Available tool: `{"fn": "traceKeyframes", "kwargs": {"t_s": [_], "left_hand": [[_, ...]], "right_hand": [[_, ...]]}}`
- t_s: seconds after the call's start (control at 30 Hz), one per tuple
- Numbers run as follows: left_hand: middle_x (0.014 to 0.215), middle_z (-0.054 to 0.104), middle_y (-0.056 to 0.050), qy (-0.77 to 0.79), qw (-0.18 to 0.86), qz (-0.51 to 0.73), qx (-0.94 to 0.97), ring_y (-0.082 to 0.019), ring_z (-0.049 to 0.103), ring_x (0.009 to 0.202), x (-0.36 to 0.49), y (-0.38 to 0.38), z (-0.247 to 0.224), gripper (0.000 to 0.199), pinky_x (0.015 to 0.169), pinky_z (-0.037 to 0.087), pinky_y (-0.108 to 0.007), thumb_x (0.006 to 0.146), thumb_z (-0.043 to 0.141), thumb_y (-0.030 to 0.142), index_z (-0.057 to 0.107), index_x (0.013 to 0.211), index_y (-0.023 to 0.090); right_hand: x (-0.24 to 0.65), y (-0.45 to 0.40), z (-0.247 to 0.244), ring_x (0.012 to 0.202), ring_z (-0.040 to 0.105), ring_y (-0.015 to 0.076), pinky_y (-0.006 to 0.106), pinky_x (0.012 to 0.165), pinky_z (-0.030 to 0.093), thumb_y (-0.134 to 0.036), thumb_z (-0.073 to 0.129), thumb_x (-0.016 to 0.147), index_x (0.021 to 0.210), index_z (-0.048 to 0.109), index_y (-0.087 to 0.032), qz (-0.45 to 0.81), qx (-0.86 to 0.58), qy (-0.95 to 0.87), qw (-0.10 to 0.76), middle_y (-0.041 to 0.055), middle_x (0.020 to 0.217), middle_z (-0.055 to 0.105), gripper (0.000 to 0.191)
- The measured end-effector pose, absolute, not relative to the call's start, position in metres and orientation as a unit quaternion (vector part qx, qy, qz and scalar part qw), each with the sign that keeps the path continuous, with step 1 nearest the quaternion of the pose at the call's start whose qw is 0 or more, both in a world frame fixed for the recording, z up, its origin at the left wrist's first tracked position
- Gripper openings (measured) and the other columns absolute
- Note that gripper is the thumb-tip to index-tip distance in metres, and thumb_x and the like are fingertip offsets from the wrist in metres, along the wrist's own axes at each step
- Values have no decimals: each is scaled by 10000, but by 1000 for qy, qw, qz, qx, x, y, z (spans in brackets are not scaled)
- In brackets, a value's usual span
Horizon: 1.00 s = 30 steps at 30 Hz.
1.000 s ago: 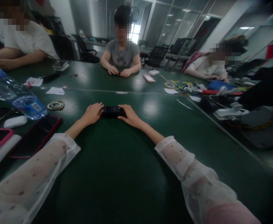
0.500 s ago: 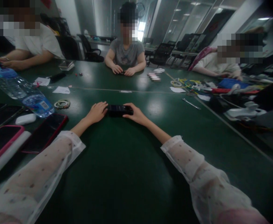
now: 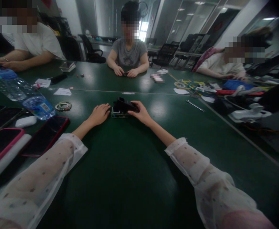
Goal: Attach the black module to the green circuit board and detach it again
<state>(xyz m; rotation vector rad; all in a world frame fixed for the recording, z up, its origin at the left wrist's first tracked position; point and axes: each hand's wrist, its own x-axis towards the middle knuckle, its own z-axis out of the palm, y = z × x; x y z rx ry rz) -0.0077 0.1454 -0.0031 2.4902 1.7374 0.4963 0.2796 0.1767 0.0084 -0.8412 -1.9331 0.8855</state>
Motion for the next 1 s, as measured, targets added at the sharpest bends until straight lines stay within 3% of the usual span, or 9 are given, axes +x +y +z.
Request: {"fn": "traceKeyframes", "kwargs": {"t_s": [0.27, 0.5, 0.7, 0.8, 1.0], "left_hand": [[1564, 420, -114, 564, 33, 161, 809, -303, 363, 1453, -8, 145, -3, 483, 1182, 268, -555, 1033, 324, 389, 464, 1451, 192], [1536, 465, -89, 564, 62, 187, 802, -288, 387, 1437, -10, 148, -3, 466, 1178, 271, -552, 1036, 316, 386, 473, 1445, 224], [1361, 632, -81, 538, 204, 314, 756, -241, 546, 1305, -12, 148, 7, 548, 1112, 402, -457, 1049, 218, 513, 474, 1428, 211], [1361, 622, -130, 500, 261, 341, 752, -263, 602, 1242, -10, 142, 12, 609, 1048, 469, -429, 1007, 337, 585, 422, 1455, 182], [1390, 587, -160, 514, 221, 261, 787, -320, 570, 1276, -3, 133, 20, 945, 1077, 439, -462, 768, 726, 587, 317, 1524, 195]], "right_hand": [[299, 199, -1, 1164, 593, 297, 494, 1024, 491, -554, 708, 777, 1235, 460, -209, 232, -431, -699, 521, 143, 1234, 594, 625], [316, 218, -24, 1120, 596, 321, 575, 994, 482, -466, 728, 758, 1218, 483, -205, 193, -503, -707, 457, 135, 1193, 602, 583], [316, 224, -32, 1195, 543, 329, 577, 1049, 448, -480, 723, 776, 1283, 468, -193, 135, -502, -716, 466, 166, 1275, 526, 636], [316, 222, -30, 1200, 536, 332, 579, 1045, 452, -501, 690, 804, 1276, 471, -202, 139, -503, -715, 465, 162, 1262, 526, 600], [313, 213, -21, 1203, 522, 343, 583, 1062, 442, -470, 688, 813, 1239, 499, -203, 135, -498, -729, 450, 160, 1250, 520, 537]]}}
